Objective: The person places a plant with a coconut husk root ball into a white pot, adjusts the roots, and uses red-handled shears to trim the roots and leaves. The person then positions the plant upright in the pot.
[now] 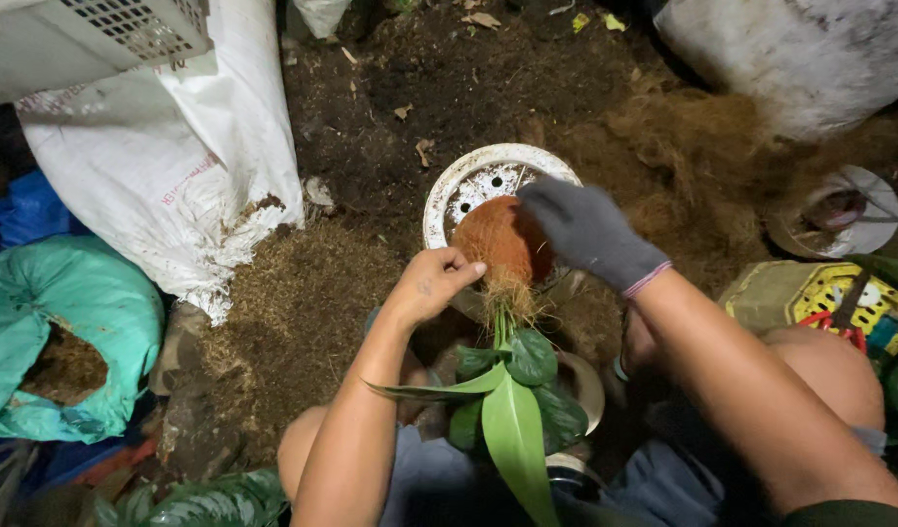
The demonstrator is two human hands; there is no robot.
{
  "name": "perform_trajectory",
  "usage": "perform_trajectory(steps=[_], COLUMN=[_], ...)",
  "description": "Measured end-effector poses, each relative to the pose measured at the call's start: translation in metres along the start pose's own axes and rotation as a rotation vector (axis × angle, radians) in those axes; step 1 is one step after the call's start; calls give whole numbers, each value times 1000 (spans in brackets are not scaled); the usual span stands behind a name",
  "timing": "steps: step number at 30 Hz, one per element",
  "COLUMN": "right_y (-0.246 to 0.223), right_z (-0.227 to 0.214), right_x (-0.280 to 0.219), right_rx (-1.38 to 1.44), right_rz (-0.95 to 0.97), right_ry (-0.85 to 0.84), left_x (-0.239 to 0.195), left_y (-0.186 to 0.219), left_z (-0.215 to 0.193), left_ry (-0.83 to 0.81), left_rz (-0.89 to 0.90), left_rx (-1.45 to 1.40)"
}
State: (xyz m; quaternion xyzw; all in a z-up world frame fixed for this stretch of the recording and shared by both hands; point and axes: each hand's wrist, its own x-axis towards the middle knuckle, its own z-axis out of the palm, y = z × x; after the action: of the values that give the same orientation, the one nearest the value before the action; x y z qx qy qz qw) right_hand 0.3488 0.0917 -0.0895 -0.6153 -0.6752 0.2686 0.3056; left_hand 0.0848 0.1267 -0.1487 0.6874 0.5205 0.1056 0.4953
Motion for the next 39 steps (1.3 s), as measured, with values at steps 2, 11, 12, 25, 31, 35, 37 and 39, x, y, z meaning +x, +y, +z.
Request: perform_trajectory(steps=[2, 11, 12, 25, 31, 35, 37, 39], right_y=[-1, -7, -8, -30, -43, -36, -26, -19], right_z=[13, 11, 10, -41, -66, -57, -48, -34], right_x=[0, 0, 1, -4, -19, -15, -9, -6], right_rx=[-22, -204, -226, -367, -826, -519, -294, -177], right_rz=[-66, -59, -74, 77, 23, -36, 36, 39], right_ry=[-114, -249, -264, -430, -840, -526, -360, -354], left_x=[3, 19, 20, 31, 23, 17, 22, 22], left_y=[-4, -16, -14, 36, 44, 45, 46, 41], left_z=[-2, -14, -13, 36, 53, 52, 54, 56], left_ry=[47, 88, 81, -168, -114, -116, -141, -187], left_rz=[60, -75, -50, 19, 79, 51, 55, 58], left_rx=[-47, -951, -993, -928, -529, -519, -518, -528])
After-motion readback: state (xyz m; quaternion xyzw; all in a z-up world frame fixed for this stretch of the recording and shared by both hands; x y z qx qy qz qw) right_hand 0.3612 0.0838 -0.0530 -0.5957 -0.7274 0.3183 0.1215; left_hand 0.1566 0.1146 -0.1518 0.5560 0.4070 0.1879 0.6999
